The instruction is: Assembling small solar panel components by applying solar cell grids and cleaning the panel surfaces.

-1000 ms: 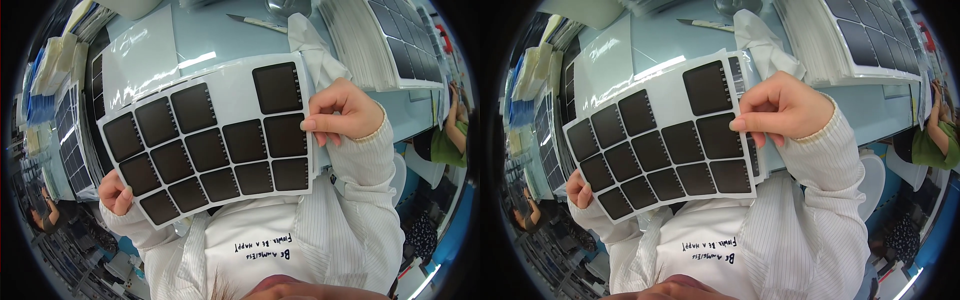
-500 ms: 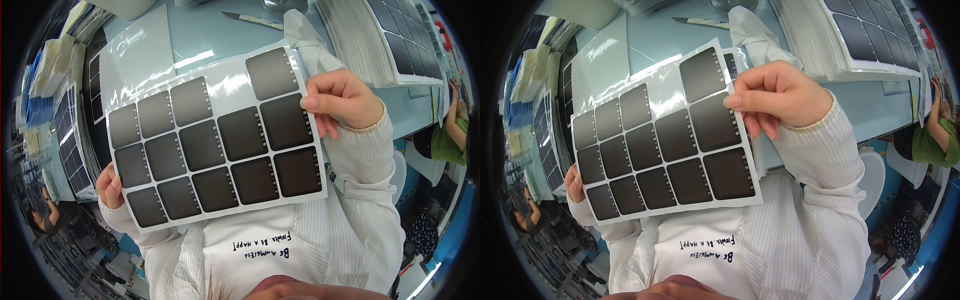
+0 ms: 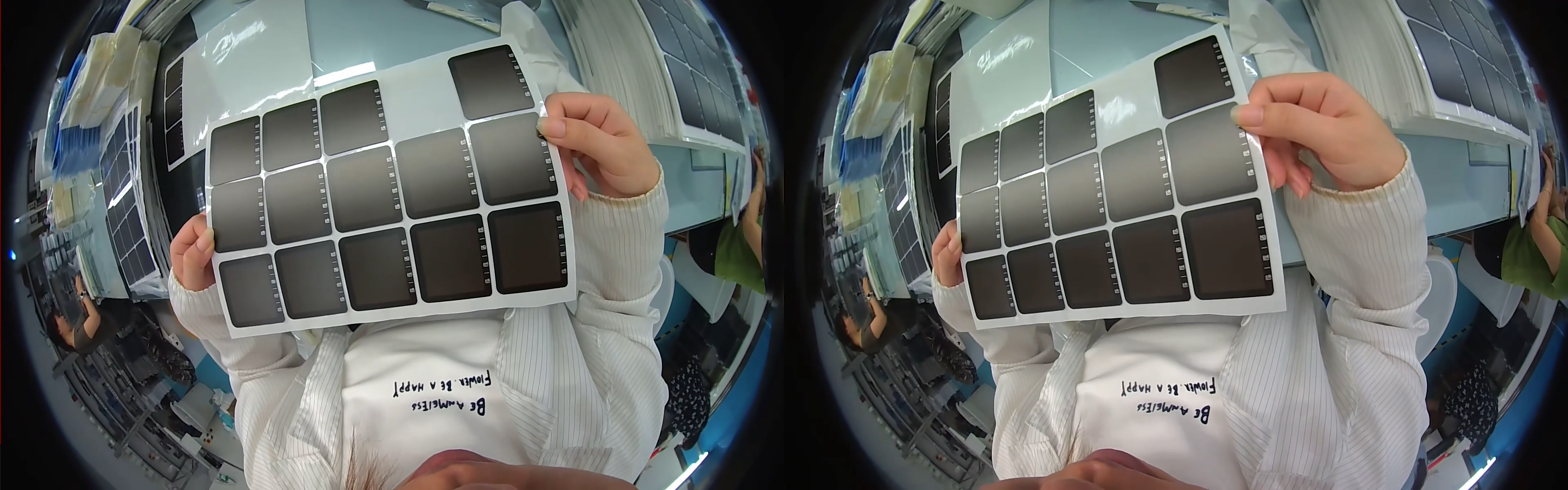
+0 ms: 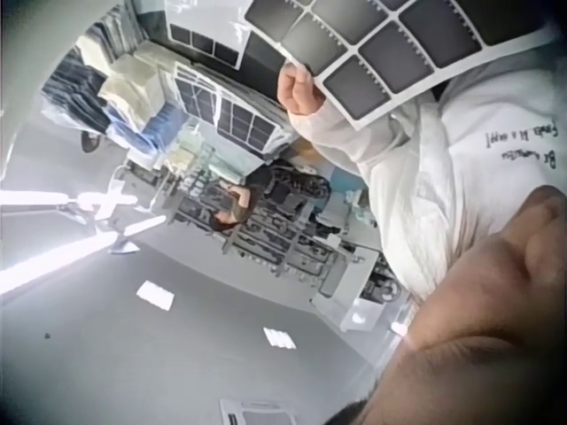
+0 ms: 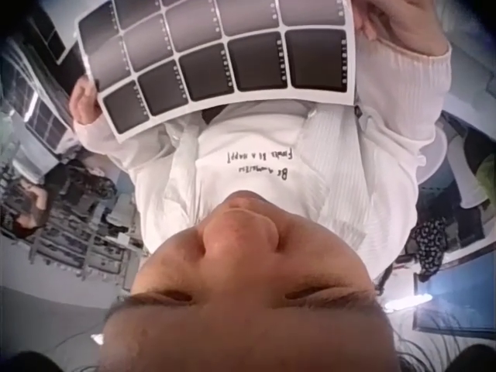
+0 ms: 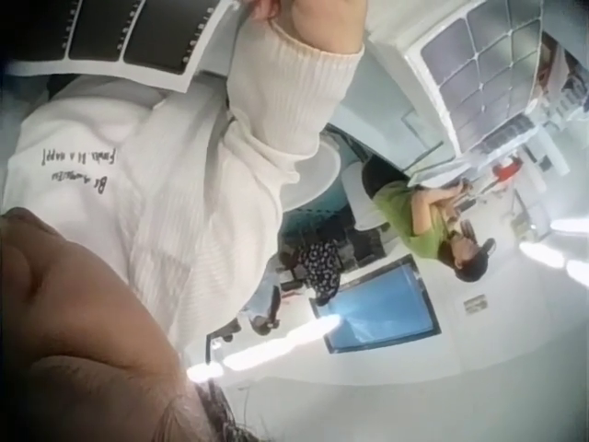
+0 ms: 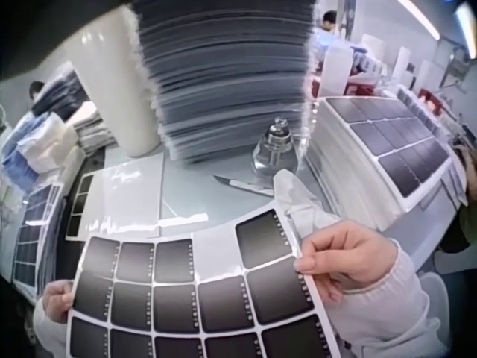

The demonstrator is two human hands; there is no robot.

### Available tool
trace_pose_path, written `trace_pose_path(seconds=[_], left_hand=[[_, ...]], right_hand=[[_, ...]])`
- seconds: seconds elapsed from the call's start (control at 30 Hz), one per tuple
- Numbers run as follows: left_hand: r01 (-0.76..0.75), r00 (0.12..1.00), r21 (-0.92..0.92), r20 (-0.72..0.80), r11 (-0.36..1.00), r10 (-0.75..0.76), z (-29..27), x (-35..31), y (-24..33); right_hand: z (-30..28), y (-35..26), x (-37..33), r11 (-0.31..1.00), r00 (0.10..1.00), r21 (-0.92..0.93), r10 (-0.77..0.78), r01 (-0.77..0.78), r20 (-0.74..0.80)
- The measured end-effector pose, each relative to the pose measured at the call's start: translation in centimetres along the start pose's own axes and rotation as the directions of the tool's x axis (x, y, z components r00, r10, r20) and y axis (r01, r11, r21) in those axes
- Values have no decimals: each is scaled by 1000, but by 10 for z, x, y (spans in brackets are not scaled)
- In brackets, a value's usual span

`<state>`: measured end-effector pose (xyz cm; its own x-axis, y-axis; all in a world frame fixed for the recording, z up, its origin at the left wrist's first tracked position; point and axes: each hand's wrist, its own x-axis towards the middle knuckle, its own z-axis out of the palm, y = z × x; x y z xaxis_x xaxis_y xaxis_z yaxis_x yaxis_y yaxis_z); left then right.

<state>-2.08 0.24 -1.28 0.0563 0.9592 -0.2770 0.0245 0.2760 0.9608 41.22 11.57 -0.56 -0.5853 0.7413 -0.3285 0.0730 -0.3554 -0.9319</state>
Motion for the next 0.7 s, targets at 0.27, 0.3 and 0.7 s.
trace_pose_path(seconds=[0.27, 0.3, 0.7], left_hand=[[31, 999, 25, -37, 999, -30, -2, 1, 0], [19, 999, -1, -41, 1000, -19, 1, 1, 0], [57, 996, -112, -66, 992, -65, 19, -5, 4]], right_hand=[[1, 0, 5, 1000, 1000, -13, -9, 10, 19], [1, 0, 4, 1000, 1000, -2, -3, 3, 10], [0, 6, 1, 987, 999, 154, 43, -39, -18]])
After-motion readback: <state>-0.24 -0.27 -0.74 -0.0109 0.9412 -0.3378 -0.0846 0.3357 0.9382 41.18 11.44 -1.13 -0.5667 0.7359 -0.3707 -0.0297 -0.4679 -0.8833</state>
